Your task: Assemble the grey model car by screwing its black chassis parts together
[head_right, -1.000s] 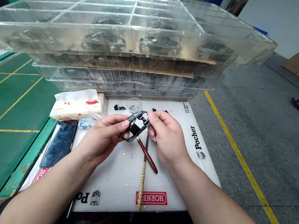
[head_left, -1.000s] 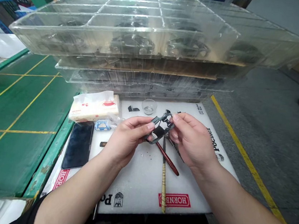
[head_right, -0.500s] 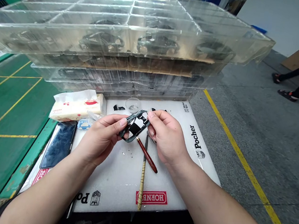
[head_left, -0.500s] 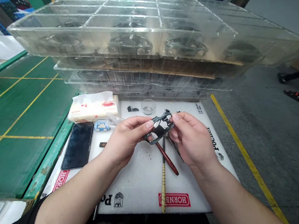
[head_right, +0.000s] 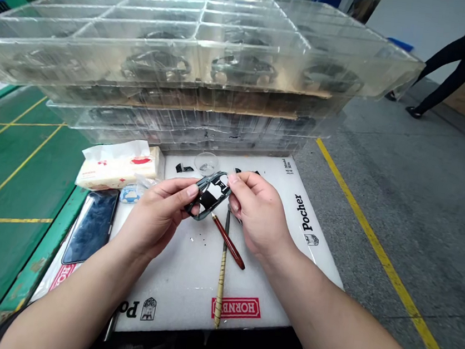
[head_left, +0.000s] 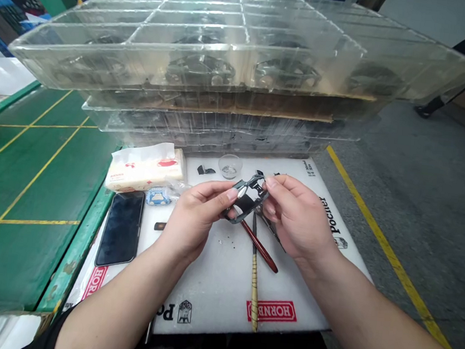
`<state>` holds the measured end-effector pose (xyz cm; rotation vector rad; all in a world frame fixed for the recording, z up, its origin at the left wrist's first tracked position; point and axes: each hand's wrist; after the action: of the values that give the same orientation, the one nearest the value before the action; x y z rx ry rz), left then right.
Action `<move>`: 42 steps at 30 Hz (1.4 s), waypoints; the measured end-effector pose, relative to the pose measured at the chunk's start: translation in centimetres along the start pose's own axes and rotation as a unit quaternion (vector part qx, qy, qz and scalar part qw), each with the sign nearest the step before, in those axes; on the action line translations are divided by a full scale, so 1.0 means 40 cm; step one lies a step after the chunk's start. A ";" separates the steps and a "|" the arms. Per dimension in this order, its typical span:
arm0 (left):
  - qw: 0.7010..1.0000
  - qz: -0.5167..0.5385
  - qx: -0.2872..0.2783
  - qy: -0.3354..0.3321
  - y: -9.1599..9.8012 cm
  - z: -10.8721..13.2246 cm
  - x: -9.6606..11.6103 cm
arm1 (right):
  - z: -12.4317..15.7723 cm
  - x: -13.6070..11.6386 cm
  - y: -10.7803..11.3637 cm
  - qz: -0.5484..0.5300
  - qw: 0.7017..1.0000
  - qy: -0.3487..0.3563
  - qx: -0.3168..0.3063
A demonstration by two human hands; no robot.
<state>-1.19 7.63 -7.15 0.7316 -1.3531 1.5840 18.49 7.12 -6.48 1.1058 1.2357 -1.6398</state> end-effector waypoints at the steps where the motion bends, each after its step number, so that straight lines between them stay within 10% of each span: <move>1: 1.000 0.005 0.001 0.008 -0.001 0.002 0.002 | 0.000 0.000 -0.001 -0.001 1.000 0.000 0.002; 21: 0.995 0.050 -0.017 0.083 0.013 -0.010 0.009 | -0.003 0.009 0.003 0.028 0.999 -0.006 -0.026; 42: 0.926 -0.289 -0.055 -0.237 0.004 0.043 0.018 | 0.009 -0.001 0.016 0.269 0.955 0.117 -0.051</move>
<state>-1.81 6.15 -6.20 1.3587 -1.3681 0.8829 19.02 6.63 -6.58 1.4483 1.0256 -1.0447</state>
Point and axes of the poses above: each hand's wrist, its own z-axis away from the middle knuckle, its own y-axis out of the back of the hand, x = y × z, and after that the axes turned 4 degrees about x, right-handed
